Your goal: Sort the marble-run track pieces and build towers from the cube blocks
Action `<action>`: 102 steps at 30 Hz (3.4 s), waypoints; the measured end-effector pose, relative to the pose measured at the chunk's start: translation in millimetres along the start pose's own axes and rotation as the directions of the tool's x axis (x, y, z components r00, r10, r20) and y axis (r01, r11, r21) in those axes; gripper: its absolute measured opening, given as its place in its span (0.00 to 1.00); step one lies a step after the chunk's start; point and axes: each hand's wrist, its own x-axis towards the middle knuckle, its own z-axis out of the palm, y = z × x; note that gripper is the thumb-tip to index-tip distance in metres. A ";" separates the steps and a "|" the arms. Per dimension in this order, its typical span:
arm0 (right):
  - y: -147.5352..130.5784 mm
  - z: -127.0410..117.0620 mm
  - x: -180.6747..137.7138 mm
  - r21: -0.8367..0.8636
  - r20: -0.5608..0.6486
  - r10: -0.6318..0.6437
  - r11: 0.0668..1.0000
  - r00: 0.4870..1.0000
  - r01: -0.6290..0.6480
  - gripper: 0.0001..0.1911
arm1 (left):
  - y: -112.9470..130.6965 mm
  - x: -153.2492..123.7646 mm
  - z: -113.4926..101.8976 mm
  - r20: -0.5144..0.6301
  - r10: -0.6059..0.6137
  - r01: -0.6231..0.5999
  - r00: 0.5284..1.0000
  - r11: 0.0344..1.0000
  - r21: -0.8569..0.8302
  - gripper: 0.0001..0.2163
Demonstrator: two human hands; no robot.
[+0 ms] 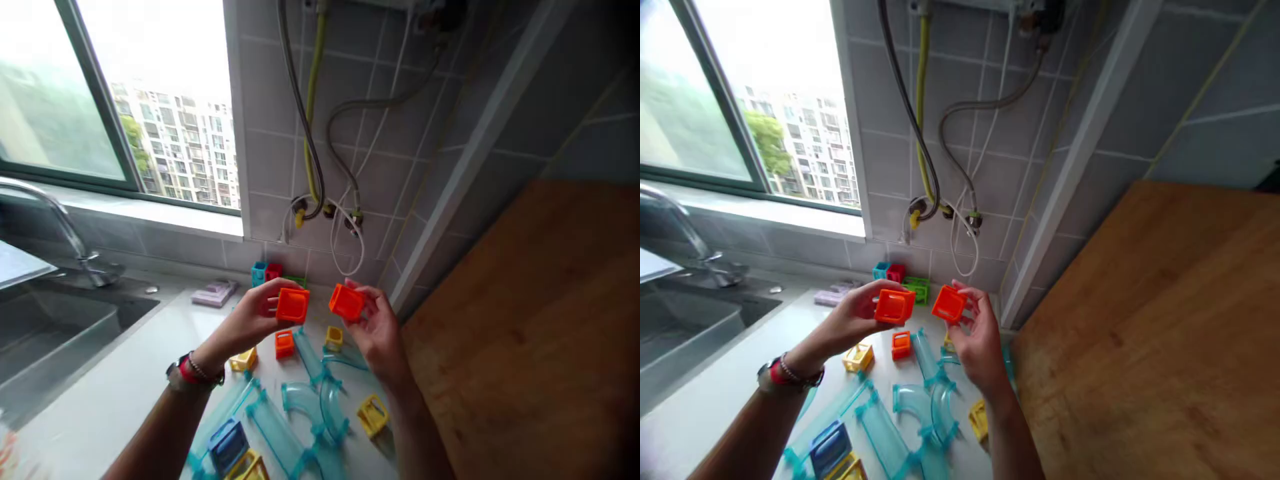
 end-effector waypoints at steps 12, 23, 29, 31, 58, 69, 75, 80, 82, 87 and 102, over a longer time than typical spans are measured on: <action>5.6 9.5 -2.7 -0.013 0.039 0.003 1.000 0.999 -0.002 0.24 | 4.8 3.3 7.4 0.004 -0.023 0.023 1.000 0.999 -0.029 0.23; 16.1 17.4 -3.6 0.017 0.068 0.026 0.999 0.997 -0.027 0.24 | -1.7 5.6 10.5 0.011 -0.005 0.005 1.000 0.999 -0.043 0.24; 14.3 24.1 -7.3 0.038 0.083 0.055 0.998 0.995 -0.058 0.24 | -3.7 4.8 14.3 -0.001 0.007 -0.007 1.000 1.000 -0.017 0.25; 14.8 23.3 -6.7 0.033 0.067 0.049 0.998 0.997 -0.051 0.24 | -1.7 4.0 15.8 0.023 -0.007 0.009 1.000 0.997 -0.072 0.28; -13.2 21.5 -13.0 0.079 0.161 -0.013 0.997 0.987 0.001 0.25 | 19.3 -7.5 32.6 0.010 0.156 -0.156 0.988 0.988 0.012 0.32; -7.0 23.3 -13.6 -0.044 -0.062 0.041 0.998 0.997 -0.044 0.28 | 0.5 0.9 52.1 0.094 0.035 -0.014 0.995 0.977 -0.213 0.32; -1.0 21.9 -9.5 -0.082 -0.188 0.083 0.992 0.979 -0.100 0.32 | -0.2 -1.4 65.4 -0.014 0.139 -0.139 0.990 0.990 -0.005 0.24; 6.5 22.6 -7.8 -0.183 -0.277 0.074 0.975 0.958 -0.128 0.35 | -6.6 -4.5 75.9 -0.084 0.324 -0.251 0.942 0.850 0.463 0.26; 8.7 23.1 -8.6 -0.203 -0.266 0.066 0.971 0.962 -0.122 0.37 | -8.4 -3.8 71.6 -0.057 0.332 -0.254 0.942 0.811 0.527 0.26; 15.2 25.1 -10.2 -0.140 -0.134 0.028 0.989 0.991 -0.047 0.39 | -0.3 0.7 24.4 -0.261 0.279 -0.155 0.924 0.898 0.411 0.23; 92.2 74.2 -14.3 -0.585 0.368 0.225 0.810 0.902 0.037 0.20 | 5.2 9.4 -25.7 -0.490 -0.030 -0.217 0.871 0.871 -0.441 0.21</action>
